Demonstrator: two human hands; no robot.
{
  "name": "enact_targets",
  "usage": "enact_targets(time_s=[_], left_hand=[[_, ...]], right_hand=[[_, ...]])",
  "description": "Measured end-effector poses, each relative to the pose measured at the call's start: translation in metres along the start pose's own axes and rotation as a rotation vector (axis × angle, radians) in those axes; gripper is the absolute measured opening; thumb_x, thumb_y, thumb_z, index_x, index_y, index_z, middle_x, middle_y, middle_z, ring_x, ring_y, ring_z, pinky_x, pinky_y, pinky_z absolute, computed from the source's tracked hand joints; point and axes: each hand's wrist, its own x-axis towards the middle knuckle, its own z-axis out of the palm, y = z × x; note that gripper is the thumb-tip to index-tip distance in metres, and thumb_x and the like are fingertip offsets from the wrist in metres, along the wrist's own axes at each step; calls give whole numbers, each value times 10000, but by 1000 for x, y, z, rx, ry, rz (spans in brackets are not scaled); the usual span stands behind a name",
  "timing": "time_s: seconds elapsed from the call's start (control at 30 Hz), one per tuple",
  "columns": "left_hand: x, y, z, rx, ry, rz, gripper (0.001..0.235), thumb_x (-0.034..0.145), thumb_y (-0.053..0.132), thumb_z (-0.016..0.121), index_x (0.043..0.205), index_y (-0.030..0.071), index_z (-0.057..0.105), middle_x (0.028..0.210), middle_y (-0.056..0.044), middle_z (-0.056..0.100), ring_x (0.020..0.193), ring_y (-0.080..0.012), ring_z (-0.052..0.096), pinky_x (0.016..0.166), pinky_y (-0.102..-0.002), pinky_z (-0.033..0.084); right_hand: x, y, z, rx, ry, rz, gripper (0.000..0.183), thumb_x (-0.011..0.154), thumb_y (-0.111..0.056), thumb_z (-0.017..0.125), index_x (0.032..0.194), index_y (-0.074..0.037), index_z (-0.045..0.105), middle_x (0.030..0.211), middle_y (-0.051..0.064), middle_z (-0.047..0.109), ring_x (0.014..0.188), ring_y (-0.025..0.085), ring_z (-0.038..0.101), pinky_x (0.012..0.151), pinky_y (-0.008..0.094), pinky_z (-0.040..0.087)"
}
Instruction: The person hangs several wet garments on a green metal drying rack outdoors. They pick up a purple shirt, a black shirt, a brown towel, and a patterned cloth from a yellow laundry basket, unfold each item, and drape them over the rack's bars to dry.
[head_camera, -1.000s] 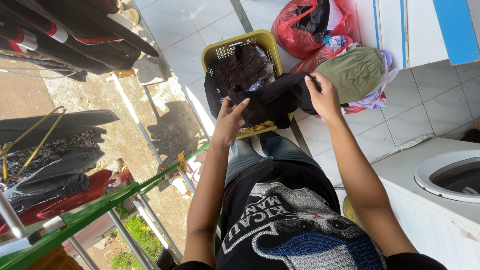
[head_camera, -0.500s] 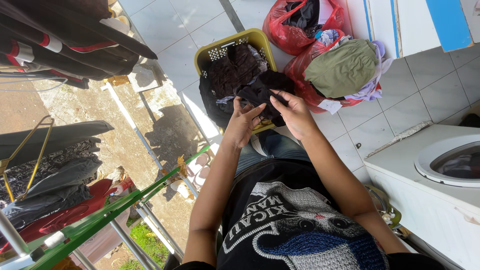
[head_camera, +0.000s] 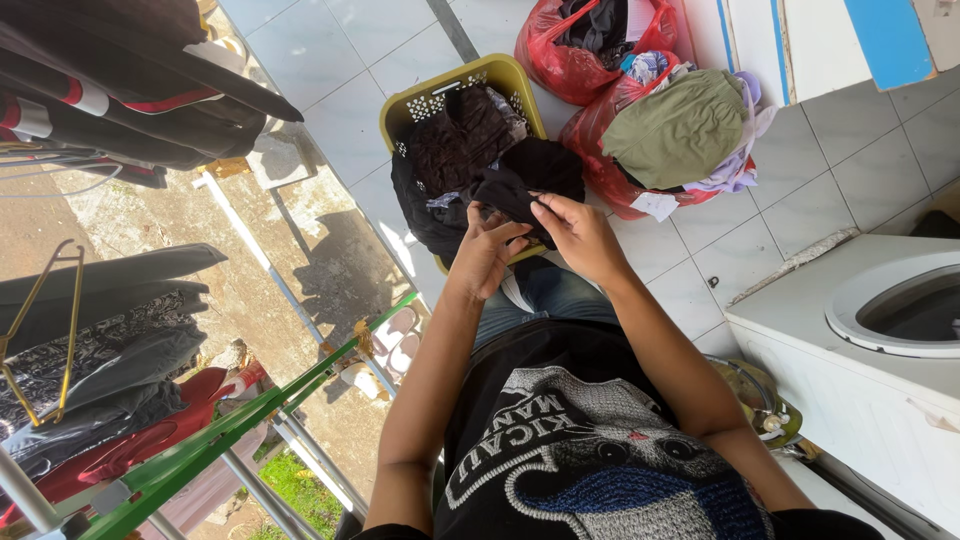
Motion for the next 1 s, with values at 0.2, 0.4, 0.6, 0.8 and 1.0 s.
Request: enact_targets(time_s=[0.2,0.4,0.6,0.8,1.0], left_hand=[[-3,-2,-4,-247,-148,74,576,943,-1,609,1419,89,297,1121,-103,568,1010,-194,639,879,-358,602],[7,-13,-30,-86,-40,-194,356,935,384,602,1080,70,519,986,-131,643,916,-266,722,867,-375,611],[80,-57,-83,322,255,-378,554,841,424,787,1167,25,585,1084,-82,578,918,-248,674,842,-437,614],[145,-96,-108,694,377,-297,868,629,150,880,1313,112,346,1031,-192,658,926,-334,690,833,-542,622],[150,-63,-145,1729,364,6,353,766,155,734,1116,158,694,1153,-172,703,1081,-387,682,893,-480,560]], right_hand=[[-6,-15,-10,-128,-168,-247,327,924,-119,735,1232,-15,703,1361,210,647,1065,189,708,823,284,577],[-15,-31,-24,-242,-101,-217,270,976,51,609,1177,-63,750,1119,120,765,1009,211,757,842,284,583],[-49,-78,-41,-264,-283,-311,353,870,116,619,1123,-69,782,1017,94,789,868,191,730,751,295,558],[-94,-106,-79,10,-119,-290,224,886,159,666,1025,-16,653,976,126,760,932,199,768,827,321,609],[-142,-91,-111,229,148,-449,248,931,187,550,1069,-11,609,938,175,723,879,215,771,830,337,622]])
